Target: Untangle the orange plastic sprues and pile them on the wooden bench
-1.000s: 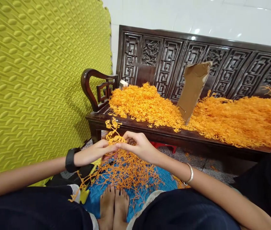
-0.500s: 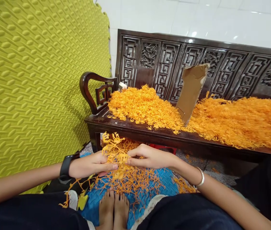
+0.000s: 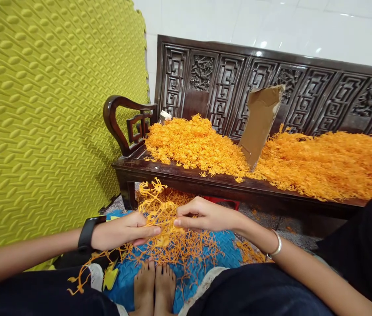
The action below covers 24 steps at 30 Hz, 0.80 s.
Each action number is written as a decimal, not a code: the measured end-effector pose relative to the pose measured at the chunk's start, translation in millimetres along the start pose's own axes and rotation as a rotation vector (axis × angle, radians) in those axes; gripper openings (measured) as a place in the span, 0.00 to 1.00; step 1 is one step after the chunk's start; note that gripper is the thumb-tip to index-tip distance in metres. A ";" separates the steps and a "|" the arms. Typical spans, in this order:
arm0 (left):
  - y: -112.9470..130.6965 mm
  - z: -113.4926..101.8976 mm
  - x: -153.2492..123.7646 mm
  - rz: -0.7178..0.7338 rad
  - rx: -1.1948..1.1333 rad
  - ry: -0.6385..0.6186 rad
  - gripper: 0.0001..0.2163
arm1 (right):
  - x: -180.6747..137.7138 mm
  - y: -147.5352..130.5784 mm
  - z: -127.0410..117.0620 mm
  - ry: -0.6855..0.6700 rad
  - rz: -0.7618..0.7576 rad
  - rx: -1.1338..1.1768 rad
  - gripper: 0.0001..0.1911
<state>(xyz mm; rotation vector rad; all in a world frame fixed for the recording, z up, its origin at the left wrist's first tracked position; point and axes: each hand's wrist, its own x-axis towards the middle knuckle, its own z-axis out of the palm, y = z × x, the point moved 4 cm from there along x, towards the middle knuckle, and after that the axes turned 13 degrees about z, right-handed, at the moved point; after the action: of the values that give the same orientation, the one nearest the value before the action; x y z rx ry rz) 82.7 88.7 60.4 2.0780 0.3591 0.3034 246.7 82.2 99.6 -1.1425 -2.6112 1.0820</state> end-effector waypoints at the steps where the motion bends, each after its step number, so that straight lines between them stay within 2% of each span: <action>1: 0.3 0.3 0.1 -0.001 0.002 -0.004 0.25 | -0.4 -0.6 -0.2 -0.001 -0.007 -0.008 0.18; 7: 1.8 1.5 -1.2 -0.026 0.008 -0.006 0.25 | -4.3 -3.2 1.1 -0.032 -0.031 -0.045 0.18; 24: 4.0 4.1 -2.4 -0.062 -0.123 -0.013 0.25 | -8.3 -0.4 2.0 -0.018 -0.036 0.038 0.19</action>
<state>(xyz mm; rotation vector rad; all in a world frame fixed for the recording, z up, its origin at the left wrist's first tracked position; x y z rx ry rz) 82.4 82.6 61.6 1.9430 0.3873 0.2683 251.6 75.3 99.9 -1.0794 -2.6024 1.1342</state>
